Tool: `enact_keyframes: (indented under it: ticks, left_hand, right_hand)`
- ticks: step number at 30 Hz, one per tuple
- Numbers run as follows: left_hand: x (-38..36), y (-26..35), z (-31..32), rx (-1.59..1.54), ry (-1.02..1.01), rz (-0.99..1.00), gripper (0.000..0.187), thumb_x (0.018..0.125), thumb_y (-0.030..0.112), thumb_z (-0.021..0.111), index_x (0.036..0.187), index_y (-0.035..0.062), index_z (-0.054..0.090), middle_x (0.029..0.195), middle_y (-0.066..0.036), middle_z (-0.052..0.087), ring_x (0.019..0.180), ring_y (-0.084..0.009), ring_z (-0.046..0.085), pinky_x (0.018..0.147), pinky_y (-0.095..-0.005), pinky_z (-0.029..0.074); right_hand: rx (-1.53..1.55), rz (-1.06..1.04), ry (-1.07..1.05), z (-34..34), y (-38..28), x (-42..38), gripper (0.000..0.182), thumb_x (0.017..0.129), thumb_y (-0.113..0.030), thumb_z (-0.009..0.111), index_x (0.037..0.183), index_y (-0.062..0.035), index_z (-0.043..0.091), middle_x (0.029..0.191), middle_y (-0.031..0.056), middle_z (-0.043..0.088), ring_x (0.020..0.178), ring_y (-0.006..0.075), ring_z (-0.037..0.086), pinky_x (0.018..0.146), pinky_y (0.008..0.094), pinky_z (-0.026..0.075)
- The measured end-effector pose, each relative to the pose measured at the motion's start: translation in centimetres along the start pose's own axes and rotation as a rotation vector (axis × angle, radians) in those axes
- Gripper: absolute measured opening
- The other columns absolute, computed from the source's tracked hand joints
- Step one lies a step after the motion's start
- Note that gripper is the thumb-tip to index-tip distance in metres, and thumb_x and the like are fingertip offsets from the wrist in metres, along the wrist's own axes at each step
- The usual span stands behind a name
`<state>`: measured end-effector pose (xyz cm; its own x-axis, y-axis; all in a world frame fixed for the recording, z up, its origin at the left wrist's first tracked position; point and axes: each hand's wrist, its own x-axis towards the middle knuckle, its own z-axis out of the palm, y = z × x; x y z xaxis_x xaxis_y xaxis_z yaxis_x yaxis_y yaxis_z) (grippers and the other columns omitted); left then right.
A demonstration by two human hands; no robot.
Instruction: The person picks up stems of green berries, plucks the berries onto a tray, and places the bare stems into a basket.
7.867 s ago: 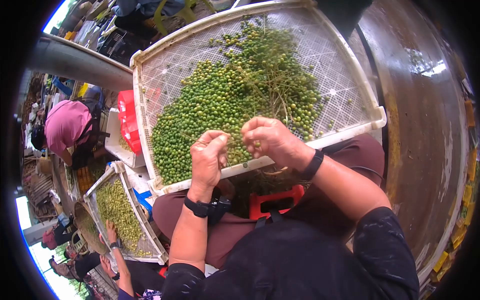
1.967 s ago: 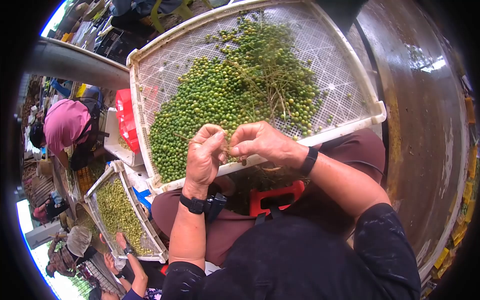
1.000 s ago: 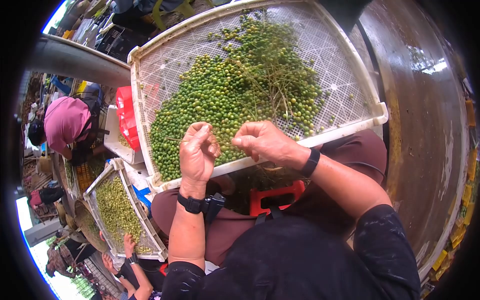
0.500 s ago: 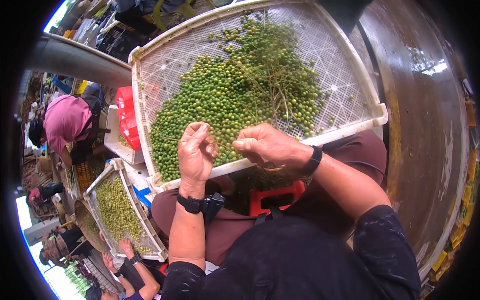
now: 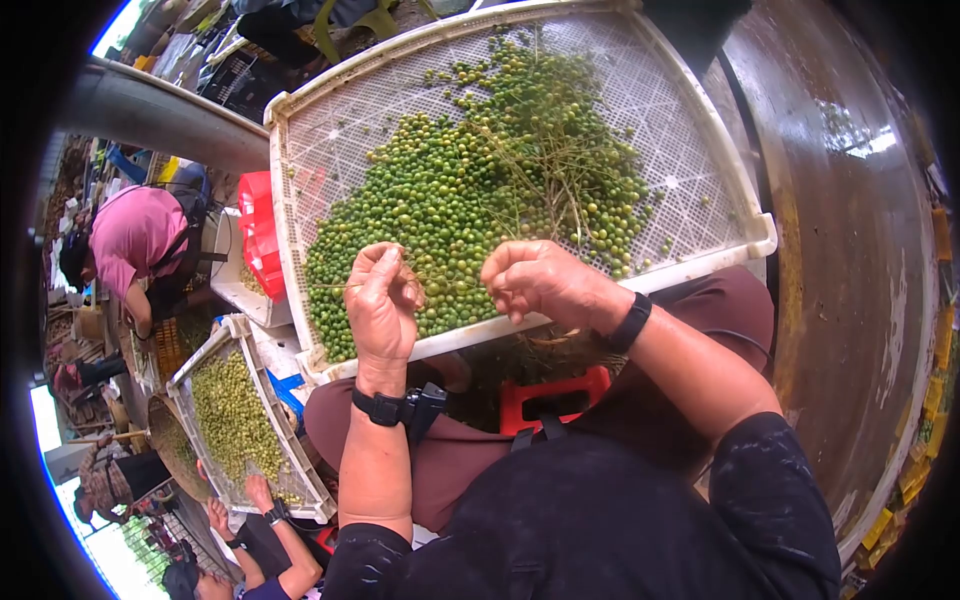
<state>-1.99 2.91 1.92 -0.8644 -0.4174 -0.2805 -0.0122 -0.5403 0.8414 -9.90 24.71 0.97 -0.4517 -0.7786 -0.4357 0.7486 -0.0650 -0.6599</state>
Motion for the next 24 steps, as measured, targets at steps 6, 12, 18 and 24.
enact_keyframes:
  ticks: [6,12,18,24]
  left_hand:
    - [-1.0,-0.3,1.3,0.097,-0.035,0.084,0.009,0.098,0.012,0.065,0.103,0.0058,0.061,0.073,-0.001,0.059,0.056,-0.0104,0.054,0.051,-0.0253,0.046]
    - [-1.5,-1.1,1.9,0.161,-0.129,0.072,0.007,0.098,0.010,0.064,0.103,0.0044,0.063,0.078,-0.002,0.061,0.058,-0.0099,0.055,0.051,-0.0247,0.047]
    - [-1.0,-1.0,1.3,-0.015,-0.080,-0.042,0.008,0.099,0.012,0.063,0.104,0.0060,0.061,0.079,-0.001,0.061,0.058,-0.0120,0.054,0.051,-0.0266,0.047]
    - [-0.2,-1.0,-0.3,-0.173,-0.045,-0.112,0.008,0.100,0.015,0.062,0.106,0.0100,0.063,0.081,-0.001,0.061,0.064,-0.0130,0.056,0.056,-0.0276,0.046]
  right_hand:
    - [0.046,0.219,0.024,0.7,1.7,0.0,0.039,0.099,-0.044,0.066,0.095,-0.0055,0.062,0.080,0.0005,0.057,0.070,0.0110,0.059,0.059,0.0259,0.051]
    - [0.097,0.117,0.034,0.6,2.3,0.3,0.031,0.103,-0.037,0.061,0.095,-0.0074,0.061,0.085,0.0012,0.058,0.071,0.0116,0.059,0.060,0.0256,0.050]
    - [0.190,-0.017,-0.019,0.4,1.7,0.1,0.025,0.102,-0.031,0.063,0.096,-0.0069,0.061,0.086,0.0011,0.059,0.073,0.0117,0.060,0.061,0.0259,0.051]
    - [0.230,-0.054,0.000,0.2,0.8,-0.1,0.019,0.100,-0.022,0.064,0.105,-0.0041,0.062,0.092,0.0024,0.062,0.079,0.0127,0.063,0.067,0.0271,0.055]
